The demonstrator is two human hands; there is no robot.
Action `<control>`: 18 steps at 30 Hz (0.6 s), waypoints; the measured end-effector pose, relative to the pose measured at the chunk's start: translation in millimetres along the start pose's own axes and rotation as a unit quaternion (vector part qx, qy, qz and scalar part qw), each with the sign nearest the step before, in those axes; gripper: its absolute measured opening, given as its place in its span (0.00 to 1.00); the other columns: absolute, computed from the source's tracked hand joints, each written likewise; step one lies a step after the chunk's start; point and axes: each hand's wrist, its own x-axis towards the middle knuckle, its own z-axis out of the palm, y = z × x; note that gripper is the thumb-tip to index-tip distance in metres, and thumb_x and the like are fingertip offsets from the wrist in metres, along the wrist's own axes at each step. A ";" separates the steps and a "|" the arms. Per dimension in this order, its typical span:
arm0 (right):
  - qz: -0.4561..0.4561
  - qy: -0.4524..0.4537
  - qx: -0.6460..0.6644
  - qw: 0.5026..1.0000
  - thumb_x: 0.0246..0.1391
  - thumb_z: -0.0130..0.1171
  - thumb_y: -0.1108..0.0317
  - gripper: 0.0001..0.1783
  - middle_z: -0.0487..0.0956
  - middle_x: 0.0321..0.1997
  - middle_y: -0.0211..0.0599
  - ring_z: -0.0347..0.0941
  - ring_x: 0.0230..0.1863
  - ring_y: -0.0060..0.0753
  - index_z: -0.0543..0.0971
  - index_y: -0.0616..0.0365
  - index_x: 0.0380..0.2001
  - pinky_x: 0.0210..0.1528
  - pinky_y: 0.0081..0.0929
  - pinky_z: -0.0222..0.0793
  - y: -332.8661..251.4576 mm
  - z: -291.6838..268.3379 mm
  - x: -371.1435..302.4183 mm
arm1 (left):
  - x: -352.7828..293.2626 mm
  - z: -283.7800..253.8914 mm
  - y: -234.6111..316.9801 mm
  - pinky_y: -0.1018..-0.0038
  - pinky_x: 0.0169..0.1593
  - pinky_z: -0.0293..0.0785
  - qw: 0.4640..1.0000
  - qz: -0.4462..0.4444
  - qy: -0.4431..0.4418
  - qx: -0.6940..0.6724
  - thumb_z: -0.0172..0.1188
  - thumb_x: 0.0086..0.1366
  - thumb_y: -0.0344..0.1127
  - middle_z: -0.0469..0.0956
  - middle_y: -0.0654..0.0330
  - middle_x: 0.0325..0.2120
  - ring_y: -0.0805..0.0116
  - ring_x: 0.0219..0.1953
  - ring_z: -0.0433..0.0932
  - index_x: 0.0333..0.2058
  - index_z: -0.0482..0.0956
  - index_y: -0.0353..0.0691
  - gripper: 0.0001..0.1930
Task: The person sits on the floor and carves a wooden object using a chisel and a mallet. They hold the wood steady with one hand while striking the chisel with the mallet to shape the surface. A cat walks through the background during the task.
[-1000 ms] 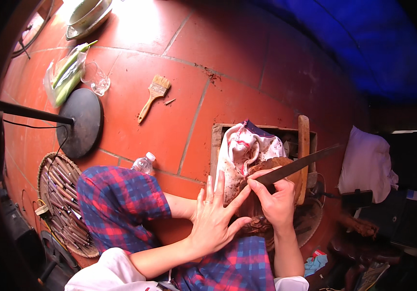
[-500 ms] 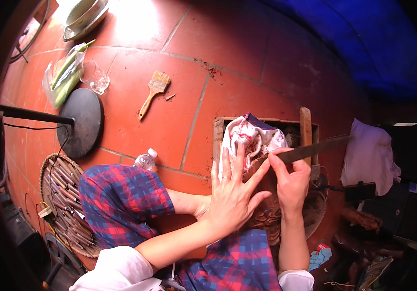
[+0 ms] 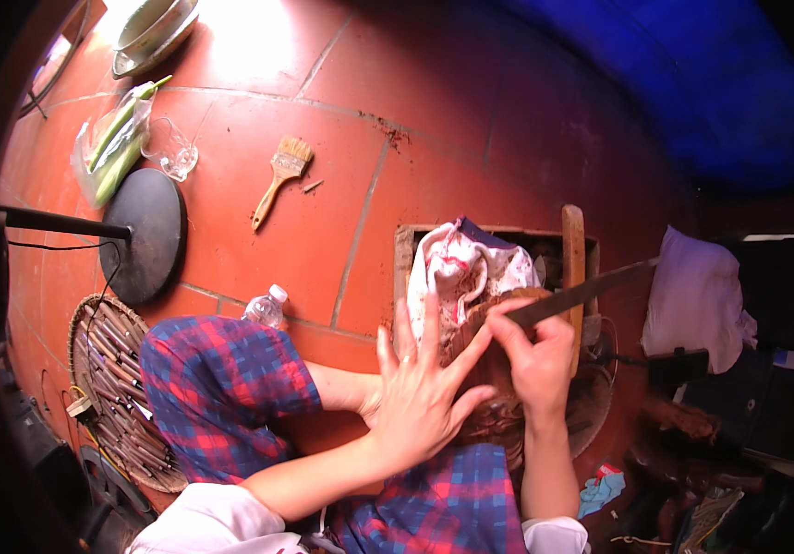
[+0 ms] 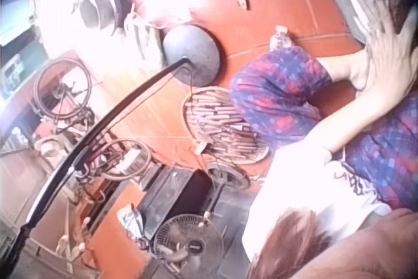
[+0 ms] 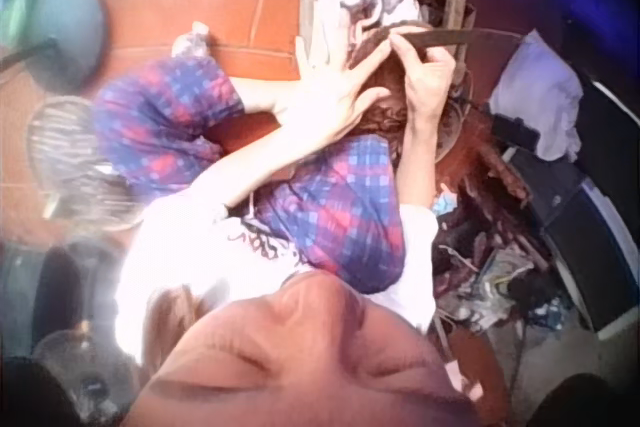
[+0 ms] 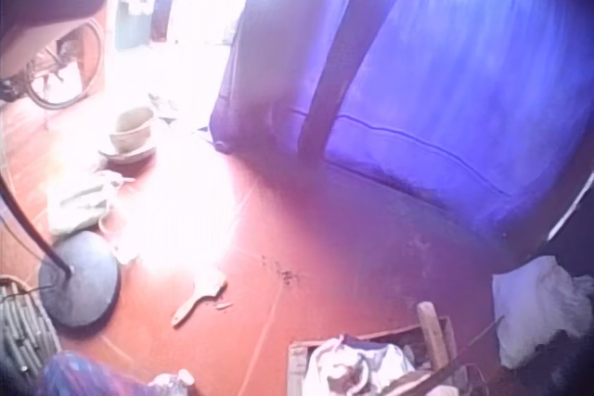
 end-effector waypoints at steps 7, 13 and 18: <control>-0.060 -0.009 -0.010 0.998 0.48 0.63 0.77 0.04 0.77 0.28 0.28 0.72 0.32 0.19 0.80 0.63 0.29 0.36 0.19 0.66 11.7 0.9 -3.4 | -4.5 -5.5 2.6 0.37 0.61 0.42 0.999 0.000 -0.028 0.017 0.56 0.59 0.56 0.36 0.42 0.67 0.34 0.67 0.37 0.64 0.59 0.61 0.34; 0.052 0.065 0.120 0.989 0.51 0.61 0.77 0.03 0.77 0.28 0.26 0.71 0.32 0.16 0.79 0.63 0.30 0.37 0.14 0.66 6.2 -1.1 15.7 | 28.8 2.8 4.3 0.34 0.59 0.43 0.999 0.030 0.032 0.022 0.55 0.60 0.54 0.35 0.44 0.67 0.31 0.66 0.36 0.62 0.62 0.61 0.30; -0.003 0.002 0.016 1.000 0.49 0.62 0.76 0.03 0.77 0.28 0.26 0.71 0.32 0.17 0.80 0.63 0.29 0.37 0.16 0.66 4.9 1.0 -1.4 | 1.2 -6.8 -0.9 0.32 0.58 0.43 1.000 0.009 -0.020 0.020 0.55 0.60 0.55 0.34 0.43 0.67 0.32 0.67 0.34 0.63 0.60 0.63 0.32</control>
